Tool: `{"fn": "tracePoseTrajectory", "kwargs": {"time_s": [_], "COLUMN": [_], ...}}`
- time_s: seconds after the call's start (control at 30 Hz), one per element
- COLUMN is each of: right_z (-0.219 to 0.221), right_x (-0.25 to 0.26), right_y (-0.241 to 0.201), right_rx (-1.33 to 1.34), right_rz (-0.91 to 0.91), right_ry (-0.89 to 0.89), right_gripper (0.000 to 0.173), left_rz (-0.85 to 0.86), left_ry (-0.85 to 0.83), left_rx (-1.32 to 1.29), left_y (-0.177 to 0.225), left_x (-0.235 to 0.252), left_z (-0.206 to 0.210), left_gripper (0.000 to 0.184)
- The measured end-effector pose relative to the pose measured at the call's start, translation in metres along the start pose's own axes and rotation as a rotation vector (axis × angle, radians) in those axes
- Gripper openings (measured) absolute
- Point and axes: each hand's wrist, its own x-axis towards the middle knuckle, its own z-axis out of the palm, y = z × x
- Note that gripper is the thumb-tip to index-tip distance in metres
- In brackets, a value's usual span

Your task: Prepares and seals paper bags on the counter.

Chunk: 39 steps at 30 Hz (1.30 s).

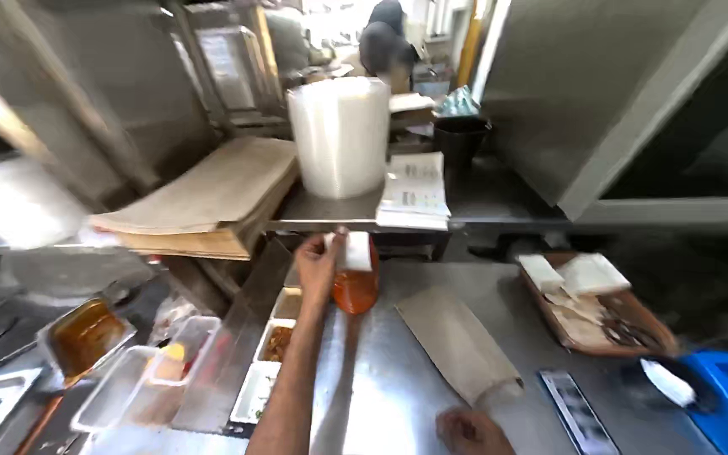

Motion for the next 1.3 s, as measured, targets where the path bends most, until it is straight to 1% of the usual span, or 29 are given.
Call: {"fn": "tracePoseTrajectory", "kwargs": {"time_s": [0.03,0.1,0.13,0.17,0.2,0.23,0.27,0.3,0.33,0.37,0.4,0.43,0.47,0.5,0.53,0.57,0.63,0.7,0.77,0.8,0.87,0.9,0.93,1.0,1.03,1.1,1.13,1.2,1.3], "right_z": [-0.012,-0.049,-0.072,-0.093,-0.111,-0.124,-0.132,-0.137,-0.138,-0.139,-0.140,-0.142,-0.144,-0.146,-0.147,-0.147,-0.145,-0.144,-0.146,-0.147,-0.147,-0.146,-0.143,-0.140,-0.141,-0.145,-0.144,-0.134,-0.107], "right_x": [-0.003,0.002,0.009,0.020,0.034,0.050,0.064,0.076,0.091,0.105,0.115,0.121,0.124,0.126,0.127,0.128,0.126,0.118,0.102,0.091,0.078,0.078,0.080,0.089,0.091,0.086,0.081,0.063,0.025], "right_y": [-0.009,-0.019,-0.020,-0.012,-0.001,0.015,0.034,0.052,0.070,0.081,0.089,0.094,0.095,0.095,0.096,0.099,0.107,0.113,0.117,0.119,0.129,0.134,0.138,0.139,0.136,0.119,0.112,0.106,0.111], "right_rx": [-0.041,-0.190,-0.282,-0.375,-0.437,-0.453,-0.412,-0.326,-0.242,-0.183,-0.162,-0.161,-0.159,-0.152,-0.144,-0.130,-0.092,-0.057,-0.043,-0.078,-0.267,-0.389,-0.465,-0.484,-0.477,-0.442,-0.435,-0.465,-0.548], "right_rz": [-0.048,-0.150,-0.147,-0.105,-0.026,0.081,0.208,0.314,0.369,0.401,0.418,0.420,0.421,0.419,0.406,0.386,0.346,0.306,0.179,0.085,-0.100,-0.155,-0.184,-0.215,-0.221,-0.228,-0.230,-0.235,-0.213], "right_ry": [0.152,0.471,0.587,0.663,0.685,0.651,0.568,0.451,0.358,0.299,0.275,0.274,0.274,0.271,0.261,0.232,0.159,0.127,0.135,0.140,0.151,0.171,0.207,0.324,0.374,0.397,0.397,0.379,0.385], "right_gripper": [0.020,0.018,0.021,0.026,0.037,0.050,0.062,0.069,0.067,0.061,0.049,0.038,0.030,0.027,0.028,0.034,0.047,0.045,0.040,0.045,0.078,0.088,0.086,0.059,0.048,0.035,0.032,0.033,0.038], "left_rz": [0.013,0.110,0.142,0.122,0.019,-0.172,-0.398,-0.608,-0.772,-0.877,-0.931,-0.946,-0.931,-0.898,-0.861,-0.832,-0.791,-0.712,-0.644,-0.638,-0.662,-0.670,-0.676,-0.696,-0.707,-0.708,-0.703,-0.698,-0.659], "left_ry": [0.035,0.073,0.074,0.057,-0.025,-0.175,-0.353,-0.497,-0.579,-0.605,-0.602,-0.575,-0.534,-0.499,-0.476,-0.458,-0.435,-0.440,-0.468,-0.470,-0.468,-0.472,-0.485,-0.527,-0.527,-0.483,-0.463,-0.467,-0.580], "left_rx": [0.099,0.241,0.258,0.265,0.270,0.265,0.254,0.241,0.209,0.173,0.150,0.133,0.125,0.150,0.199,0.255,0.377,0.528,0.642,0.663,0.710,0.735,0.756,0.779,0.767,0.706,0.669,0.622,0.638], "left_y": [0.000,-0.015,-0.026,-0.039,-0.052,-0.068,-0.090,-0.115,-0.138,-0.154,-0.162,-0.165,-0.166,-0.167,-0.166,-0.163,-0.151,-0.137,-0.132,-0.134,-0.137,-0.137,-0.136,-0.132,-0.132,-0.136,-0.138,-0.142,-0.141], "left_x": [-0.009,-0.043,-0.070,-0.104,-0.144,-0.184,-0.220,-0.250,-0.269,-0.279,-0.284,-0.286,-0.287,-0.289,-0.291,-0.293,-0.295,-0.296,-0.294,-0.292,-0.287,-0.285,-0.286,-0.289,-0.290,-0.290,-0.288,-0.285,-0.286], "left_z": [-0.002,-0.009,-0.009,-0.001,0.013,0.032,0.055,0.078,0.101,0.122,0.136,0.146,0.152,0.154,0.154,0.152,0.147,0.144,0.144,0.145,0.151,0.155,0.159,0.168,0.171,0.168,0.165,0.159,0.149], "left_gripper": [0.034,0.062,0.069,0.067,0.063,0.059,0.057,0.058,0.057,0.057,0.056,0.052,0.047,0.043,0.041,0.042,0.053,0.062,0.056,0.050,0.043,0.043,0.045,0.052,0.052,0.047,0.044,0.044,0.052]}}
